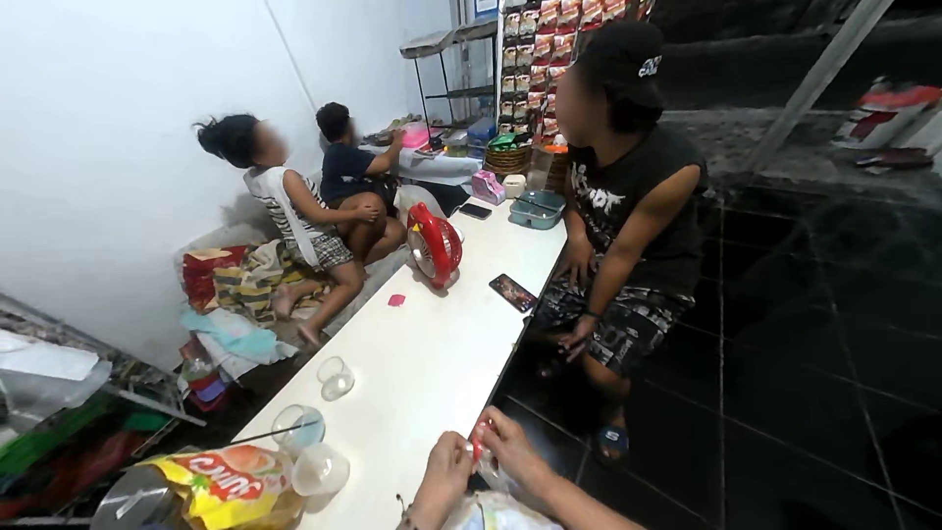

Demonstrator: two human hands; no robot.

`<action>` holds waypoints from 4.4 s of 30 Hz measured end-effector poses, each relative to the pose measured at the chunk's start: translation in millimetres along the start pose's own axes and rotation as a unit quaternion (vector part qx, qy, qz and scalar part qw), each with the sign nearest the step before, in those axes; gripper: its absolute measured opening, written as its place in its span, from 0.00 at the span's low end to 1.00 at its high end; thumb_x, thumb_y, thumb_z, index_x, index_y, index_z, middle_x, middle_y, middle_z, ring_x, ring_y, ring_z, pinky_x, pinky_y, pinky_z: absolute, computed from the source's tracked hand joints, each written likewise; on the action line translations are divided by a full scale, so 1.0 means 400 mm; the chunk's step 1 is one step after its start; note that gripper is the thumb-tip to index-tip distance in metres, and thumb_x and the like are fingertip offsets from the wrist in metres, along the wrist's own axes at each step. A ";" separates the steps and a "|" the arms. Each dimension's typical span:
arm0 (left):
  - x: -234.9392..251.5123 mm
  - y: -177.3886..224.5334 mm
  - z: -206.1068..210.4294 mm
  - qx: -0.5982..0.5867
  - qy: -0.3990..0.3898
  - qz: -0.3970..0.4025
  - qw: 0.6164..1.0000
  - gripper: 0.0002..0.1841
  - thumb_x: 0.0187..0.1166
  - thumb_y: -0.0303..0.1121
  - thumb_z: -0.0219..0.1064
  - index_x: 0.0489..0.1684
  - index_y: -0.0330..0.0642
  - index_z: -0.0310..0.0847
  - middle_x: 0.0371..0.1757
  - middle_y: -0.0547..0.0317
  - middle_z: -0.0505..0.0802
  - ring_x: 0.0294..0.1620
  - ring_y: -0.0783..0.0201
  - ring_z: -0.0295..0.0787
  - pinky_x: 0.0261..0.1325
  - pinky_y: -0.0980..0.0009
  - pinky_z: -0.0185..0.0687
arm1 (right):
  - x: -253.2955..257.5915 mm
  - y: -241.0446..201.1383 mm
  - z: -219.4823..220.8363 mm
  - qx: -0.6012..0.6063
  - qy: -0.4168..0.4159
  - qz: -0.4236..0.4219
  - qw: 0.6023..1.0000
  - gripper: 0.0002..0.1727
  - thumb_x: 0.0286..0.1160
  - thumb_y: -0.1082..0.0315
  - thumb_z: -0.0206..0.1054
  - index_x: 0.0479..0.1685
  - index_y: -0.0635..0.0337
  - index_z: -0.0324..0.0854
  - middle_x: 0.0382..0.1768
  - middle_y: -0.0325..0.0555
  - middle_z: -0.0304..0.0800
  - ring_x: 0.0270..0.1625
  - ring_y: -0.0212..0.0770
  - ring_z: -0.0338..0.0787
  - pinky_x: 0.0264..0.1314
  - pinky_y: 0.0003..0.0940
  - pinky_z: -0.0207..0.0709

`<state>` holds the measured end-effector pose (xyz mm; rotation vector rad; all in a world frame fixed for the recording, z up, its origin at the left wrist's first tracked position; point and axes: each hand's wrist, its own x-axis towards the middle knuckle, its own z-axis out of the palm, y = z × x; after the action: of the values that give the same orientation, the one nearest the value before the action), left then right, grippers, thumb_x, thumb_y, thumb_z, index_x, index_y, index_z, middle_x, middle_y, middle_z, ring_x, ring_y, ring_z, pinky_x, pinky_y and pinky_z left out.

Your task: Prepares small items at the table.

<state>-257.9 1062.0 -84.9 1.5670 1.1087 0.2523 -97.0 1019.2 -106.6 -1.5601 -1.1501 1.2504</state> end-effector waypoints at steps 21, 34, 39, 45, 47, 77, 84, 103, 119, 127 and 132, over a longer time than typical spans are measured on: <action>0.025 -0.031 0.040 0.090 0.082 0.209 0.970 0.06 0.72 0.19 0.65 0.37 0.20 0.83 0.41 0.37 0.86 0.40 0.53 0.85 0.49 0.64 0.83 | 0.007 -0.027 -0.029 -0.031 -0.010 0.037 0.999 0.13 0.82 0.70 0.64 0.56 0.72 0.79 0.45 0.59 0.86 0.47 0.47 0.86 0.57 0.44 0.78; 0.023 -0.018 0.038 0.194 0.087 0.303 0.929 0.06 0.68 0.16 0.66 0.37 0.22 0.85 0.49 0.31 0.88 0.47 0.39 0.90 0.53 0.48 0.87 | 0.017 -0.015 -0.013 0.255 0.074 0.216 0.939 0.15 0.64 0.84 0.72 0.47 0.67 0.73 0.30 0.47 0.83 0.27 0.35 0.83 0.30 0.29 0.78; 0.021 -0.029 0.043 0.163 0.100 0.336 0.922 0.06 0.66 0.16 0.68 0.38 0.22 0.86 0.45 0.31 0.88 0.41 0.45 0.90 0.49 0.57 0.89 | 0.008 -0.028 -0.025 0.120 0.074 0.152 0.978 0.11 0.61 0.82 0.76 0.29 0.65 0.76 0.26 0.43 0.81 0.26 0.33 0.80 0.31 0.29 0.76; 0.023 -0.042 0.052 0.124 0.128 0.361 0.915 0.07 0.66 0.16 0.67 0.39 0.22 0.87 0.42 0.34 0.88 0.40 0.51 0.89 0.49 0.66 0.88 | -0.009 -0.039 -0.030 -0.045 0.033 0.021 0.998 0.06 0.76 0.75 0.69 0.35 0.70 0.87 0.29 0.46 0.87 0.33 0.33 0.83 0.43 0.32 0.78; 0.018 -0.041 0.052 0.113 0.129 0.352 0.920 0.07 0.67 0.16 0.66 0.40 0.22 0.87 0.43 0.34 0.88 0.42 0.51 0.89 0.51 0.65 0.88 | -0.015 -0.040 -0.029 -0.053 0.021 0.005 0.998 0.11 0.83 0.72 0.64 0.36 0.70 0.87 0.29 0.45 0.86 0.33 0.33 0.83 0.43 0.33 0.77; -0.011 -0.039 0.012 -0.024 0.028 0.122 0.992 0.12 0.84 0.21 0.59 0.53 0.15 0.82 0.57 0.24 0.85 0.63 0.38 0.82 0.71 0.54 0.75 | -0.021 -0.034 -0.025 -0.076 -0.079 0.054 0.993 0.07 0.70 0.80 0.71 0.45 0.71 0.86 0.28 0.42 0.89 0.27 0.27 0.84 0.35 0.26 0.81; -0.002 -0.028 0.017 -0.002 0.048 0.128 0.991 0.12 0.79 0.19 0.64 0.52 0.16 0.83 0.56 0.25 0.85 0.62 0.38 0.83 0.70 0.55 0.76 | -0.016 -0.025 -0.008 -0.094 -0.028 0.060 0.993 0.10 0.67 0.80 0.71 0.47 0.70 0.85 0.31 0.46 0.88 0.29 0.31 0.85 0.37 0.30 0.82; 0.028 -0.031 0.055 0.008 0.137 0.103 0.985 0.10 0.74 0.22 0.69 0.47 0.21 0.81 0.47 0.34 0.89 0.45 0.51 0.90 0.54 0.62 0.88 | 0.013 -0.033 -0.028 0.018 -0.040 0.121 0.992 0.09 0.74 0.81 0.67 0.50 0.69 0.84 0.42 0.47 0.86 0.41 0.33 0.83 0.47 0.29 0.78; 0.005 -0.055 0.023 0.012 0.114 0.127 0.985 0.07 0.70 0.17 0.69 0.42 0.21 0.84 0.38 0.40 0.93 0.37 0.55 0.92 0.48 0.60 0.89 | 0.047 0.031 -0.033 0.125 -0.221 0.125 0.959 0.06 0.74 0.77 0.63 0.42 0.57 0.81 0.30 0.30 0.83 0.27 0.22 0.76 0.31 0.20 0.69; 0.012 -0.056 0.024 -0.001 0.147 0.095 0.985 0.12 0.73 0.19 0.69 0.51 0.20 0.81 0.39 0.38 0.93 0.35 0.55 0.93 0.46 0.60 0.90 | 0.034 0.008 -0.019 0.118 -0.109 0.101 0.982 0.05 0.71 0.81 0.68 0.42 0.65 0.84 0.34 0.37 0.86 0.34 0.26 0.81 0.40 0.24 0.77; 0.009 -0.050 0.030 -0.047 0.160 0.068 0.984 0.11 0.73 0.16 0.68 0.50 0.19 0.80 0.38 0.39 0.92 0.32 0.58 0.93 0.43 0.62 0.91 | 0.031 0.004 -0.015 0.125 -0.089 0.105 0.983 0.14 0.67 0.83 0.72 0.52 0.69 0.82 0.43 0.46 0.86 0.42 0.33 0.85 0.48 0.30 0.81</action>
<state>-257.9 1055.0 -107.6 1.5531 1.2165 0.6591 -89.6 1030.5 -110.1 -1.4302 -0.9111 1.6352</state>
